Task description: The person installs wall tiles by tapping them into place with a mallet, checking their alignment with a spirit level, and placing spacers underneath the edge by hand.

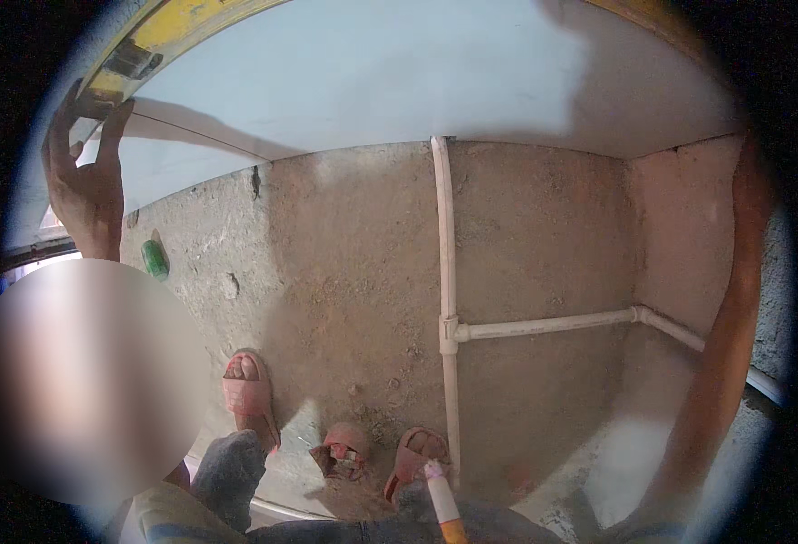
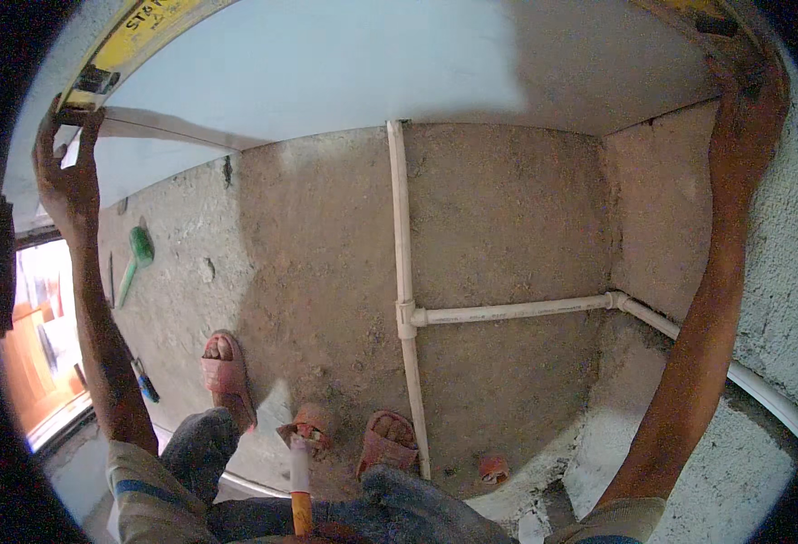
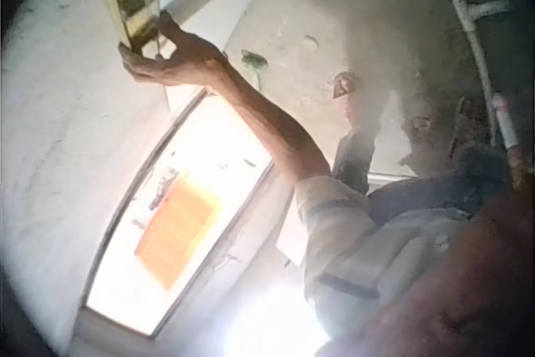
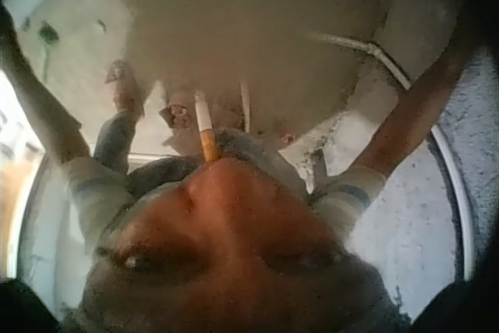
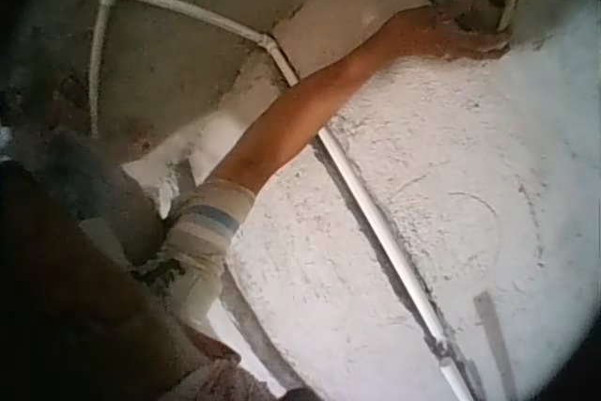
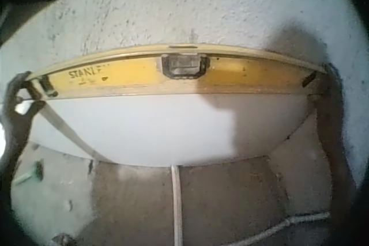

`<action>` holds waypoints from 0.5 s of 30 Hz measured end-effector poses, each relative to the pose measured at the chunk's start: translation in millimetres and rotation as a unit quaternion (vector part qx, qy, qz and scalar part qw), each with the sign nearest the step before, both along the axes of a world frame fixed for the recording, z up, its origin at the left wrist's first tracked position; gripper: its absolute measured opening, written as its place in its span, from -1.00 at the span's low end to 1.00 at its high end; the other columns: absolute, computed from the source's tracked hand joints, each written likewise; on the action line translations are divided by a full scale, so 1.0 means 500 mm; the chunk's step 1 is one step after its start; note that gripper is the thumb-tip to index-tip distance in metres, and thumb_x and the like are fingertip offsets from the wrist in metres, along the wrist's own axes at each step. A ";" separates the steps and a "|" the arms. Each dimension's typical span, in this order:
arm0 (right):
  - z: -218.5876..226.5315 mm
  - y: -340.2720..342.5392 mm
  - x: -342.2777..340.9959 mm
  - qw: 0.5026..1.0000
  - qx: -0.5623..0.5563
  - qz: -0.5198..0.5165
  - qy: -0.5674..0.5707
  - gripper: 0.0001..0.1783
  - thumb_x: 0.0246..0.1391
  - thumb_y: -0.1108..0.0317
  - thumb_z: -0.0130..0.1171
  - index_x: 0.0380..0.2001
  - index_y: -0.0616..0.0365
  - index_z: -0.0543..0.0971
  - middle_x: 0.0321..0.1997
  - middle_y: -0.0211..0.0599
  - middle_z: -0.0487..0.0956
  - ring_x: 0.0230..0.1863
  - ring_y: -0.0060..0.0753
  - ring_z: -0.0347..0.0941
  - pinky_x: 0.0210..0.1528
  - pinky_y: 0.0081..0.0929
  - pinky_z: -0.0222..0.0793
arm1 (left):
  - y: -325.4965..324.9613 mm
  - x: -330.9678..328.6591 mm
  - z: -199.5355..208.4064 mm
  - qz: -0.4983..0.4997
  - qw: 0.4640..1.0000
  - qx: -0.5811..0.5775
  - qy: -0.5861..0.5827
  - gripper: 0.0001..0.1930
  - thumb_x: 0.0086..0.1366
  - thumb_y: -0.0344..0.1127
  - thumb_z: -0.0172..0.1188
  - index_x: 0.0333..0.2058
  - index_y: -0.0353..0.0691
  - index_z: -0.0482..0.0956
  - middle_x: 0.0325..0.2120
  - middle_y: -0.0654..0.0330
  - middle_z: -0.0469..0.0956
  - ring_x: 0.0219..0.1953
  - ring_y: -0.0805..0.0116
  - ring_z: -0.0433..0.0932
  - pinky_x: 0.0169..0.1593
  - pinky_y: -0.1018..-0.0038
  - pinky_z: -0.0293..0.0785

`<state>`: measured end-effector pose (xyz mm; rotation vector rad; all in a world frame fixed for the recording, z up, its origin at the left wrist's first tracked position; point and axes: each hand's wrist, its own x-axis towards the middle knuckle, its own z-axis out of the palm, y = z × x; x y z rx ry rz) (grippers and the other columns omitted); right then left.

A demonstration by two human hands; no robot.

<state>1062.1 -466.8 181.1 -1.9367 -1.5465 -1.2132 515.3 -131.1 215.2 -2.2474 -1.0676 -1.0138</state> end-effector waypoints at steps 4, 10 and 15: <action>-0.001 -0.005 -0.002 0.992 -0.048 -0.011 -0.113 -0.72 0.23 0.20 -0.04 -0.04 -0.16 0.53 0.27 -0.13 0.24 0.28 -0.06 0.11 0.32 -0.17 0.00 | 0.002 0.000 -0.001 -0.016 1.000 -0.001 -0.010 -0.52 0.08 -0.38 0.35 0.02 -0.02 0.48 -0.03 0.19 0.49 0.01 0.36 0.47 -0.06 0.40 0.50; -0.013 -0.010 0.006 0.997 -0.028 -0.066 -0.040 -0.72 0.22 0.20 -0.02 -0.03 -0.18 0.52 0.27 -0.13 0.24 0.28 -0.06 0.11 0.31 -0.19 0.04 | 0.006 -0.006 -0.006 0.009 1.000 0.012 0.001 -0.50 0.07 -0.38 0.37 0.02 -0.04 0.48 -0.03 0.21 0.49 0.00 0.36 0.48 -0.09 0.44 0.49; 0.002 0.009 -0.007 0.999 0.009 -0.039 0.029 -0.52 0.16 0.11 0.07 0.10 0.08 0.39 0.26 -0.07 0.25 0.28 -0.01 0.12 0.31 -0.17 0.03 | 0.010 -0.012 -0.005 -0.007 1.000 0.024 0.007 -0.50 0.07 -0.38 0.37 0.03 -0.04 0.47 -0.04 0.22 0.49 -0.01 0.35 0.49 -0.08 0.42 0.50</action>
